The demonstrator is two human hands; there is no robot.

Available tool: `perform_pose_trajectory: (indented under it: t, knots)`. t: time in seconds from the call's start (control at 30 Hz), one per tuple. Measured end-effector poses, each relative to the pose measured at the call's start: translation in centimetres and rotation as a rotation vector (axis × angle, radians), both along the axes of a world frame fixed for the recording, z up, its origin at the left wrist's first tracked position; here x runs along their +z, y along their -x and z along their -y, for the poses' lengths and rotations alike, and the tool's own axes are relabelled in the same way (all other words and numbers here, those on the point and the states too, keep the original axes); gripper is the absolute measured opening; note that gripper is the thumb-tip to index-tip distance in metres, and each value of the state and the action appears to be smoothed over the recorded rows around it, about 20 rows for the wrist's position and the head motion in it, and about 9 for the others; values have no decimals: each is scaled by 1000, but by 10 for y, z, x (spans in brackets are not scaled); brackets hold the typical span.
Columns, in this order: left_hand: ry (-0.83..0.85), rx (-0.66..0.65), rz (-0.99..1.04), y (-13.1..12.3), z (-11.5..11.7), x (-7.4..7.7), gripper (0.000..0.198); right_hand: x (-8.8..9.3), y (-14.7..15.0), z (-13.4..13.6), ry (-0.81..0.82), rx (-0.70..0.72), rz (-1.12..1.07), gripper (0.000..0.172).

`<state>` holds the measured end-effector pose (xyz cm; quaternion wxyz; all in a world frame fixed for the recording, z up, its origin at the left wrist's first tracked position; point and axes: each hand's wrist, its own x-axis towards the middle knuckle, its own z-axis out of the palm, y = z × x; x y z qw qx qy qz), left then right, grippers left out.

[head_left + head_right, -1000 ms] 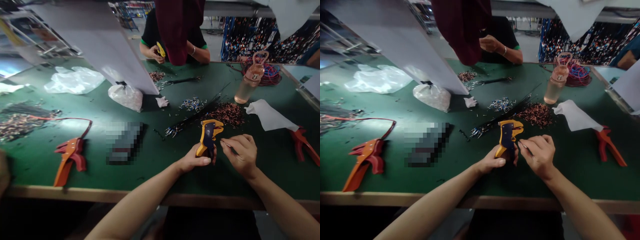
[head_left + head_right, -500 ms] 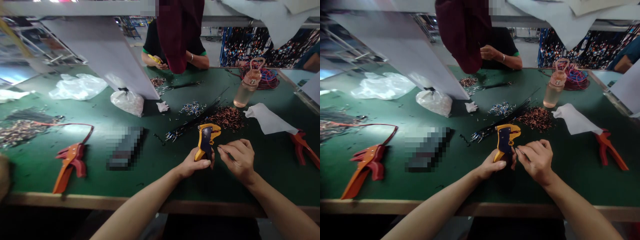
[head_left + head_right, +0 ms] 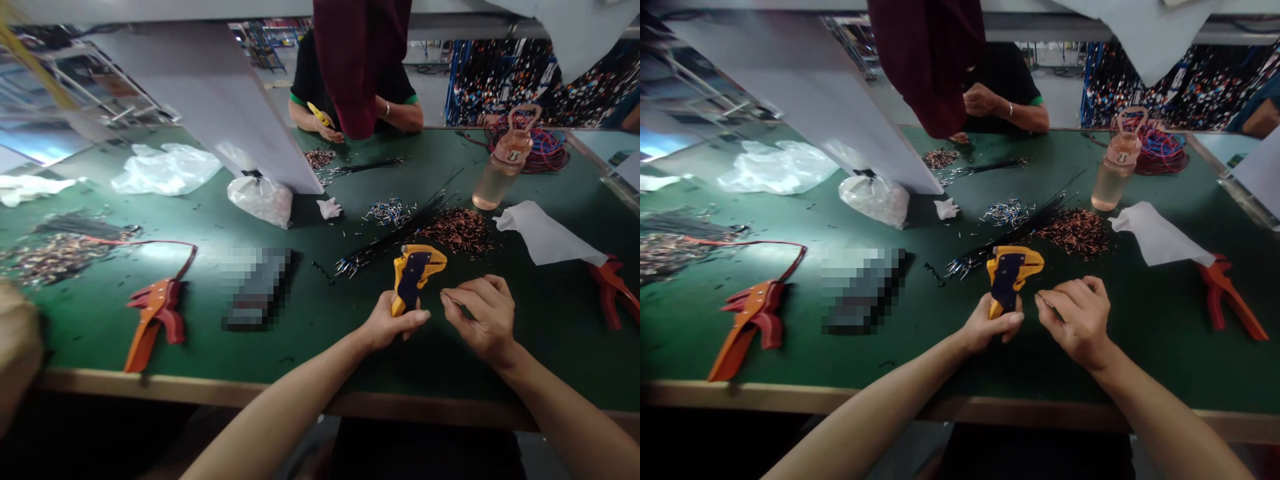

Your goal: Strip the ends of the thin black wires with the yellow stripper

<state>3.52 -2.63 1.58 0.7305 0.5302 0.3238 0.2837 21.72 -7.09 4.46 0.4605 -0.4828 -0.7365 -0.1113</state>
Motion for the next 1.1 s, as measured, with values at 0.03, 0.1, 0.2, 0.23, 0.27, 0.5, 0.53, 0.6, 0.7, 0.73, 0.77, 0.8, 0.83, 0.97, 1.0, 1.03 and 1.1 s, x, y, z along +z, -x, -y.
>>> perform_pose_trajectory:
  t: [0.03, 0.1, 0.2, 0.23, 0.27, 0.5, 0.53, 0.6, 0.7, 0.73, 0.77, 0.8, 0.83, 0.97, 1.0, 1.03, 1.1]
  knots:
    - [5, 15, 13, 0, -1, -1, 54, -1, 0, 0, 0, -4, -13, 13]
    - [40, 53, 83, 0, -4, -3, 50, -4, -2, -2, 19, -22, -60, 14]
    - [149, 105, 280, 1, -10, -6, 50, -11, -6, -5, 130, -52, -185, 16]
    - [184, 106, 342, 2, -11, -6, 51, -14, -8, -7, 186, -57, -247, 16]
    - [211, 95, 389, 3, -13, -7, 51, -16, -9, -8, 247, -55, -317, 17]
    - [244, -104, 423, 7, -11, -9, 55, -19, -10, -11, 449, 4, -656, 20]
    - [242, -136, 418, 7, -10, -9, 55, -18, -10, -11, 447, 4, -671, 17]
    - [248, -192, 417, 7, -8, -10, 55, -18, -11, -11, 452, 20, -718, 12]
    - [274, -226, 432, 7, -8, -11, 57, -21, -12, -12, 522, 91, -856, 11]
    - [286, -227, 440, 7, -8, -11, 57, -22, -13, -12, 556, 123, -908, 14]
    - [297, -226, 448, 7, -8, -11, 58, -22, -13, -13, 590, 154, -961, 19]
    - [307, -224, 456, 7, -8, -11, 59, -23, -12, -13, 620, 181, -1013, 22]
    - [315, -223, 462, 7, -8, -11, 59, -23, -12, -14, 644, 204, -1064, 25]
    - [341, -243, 465, 7, -7, -11, 59, -19, -12, -18, 676, 215, -1196, 32]
    - [343, -257, 460, 7, -7, -12, 59, -19, -13, -18, 669, 206, -1195, 34]
    - [342, -274, 451, 7, -7, -12, 59, -18, -14, -18, 656, 195, -1181, 35]
    - [335, -306, 427, 8, -7, -13, 59, -18, -17, -18, 624, 180, -1133, 38]
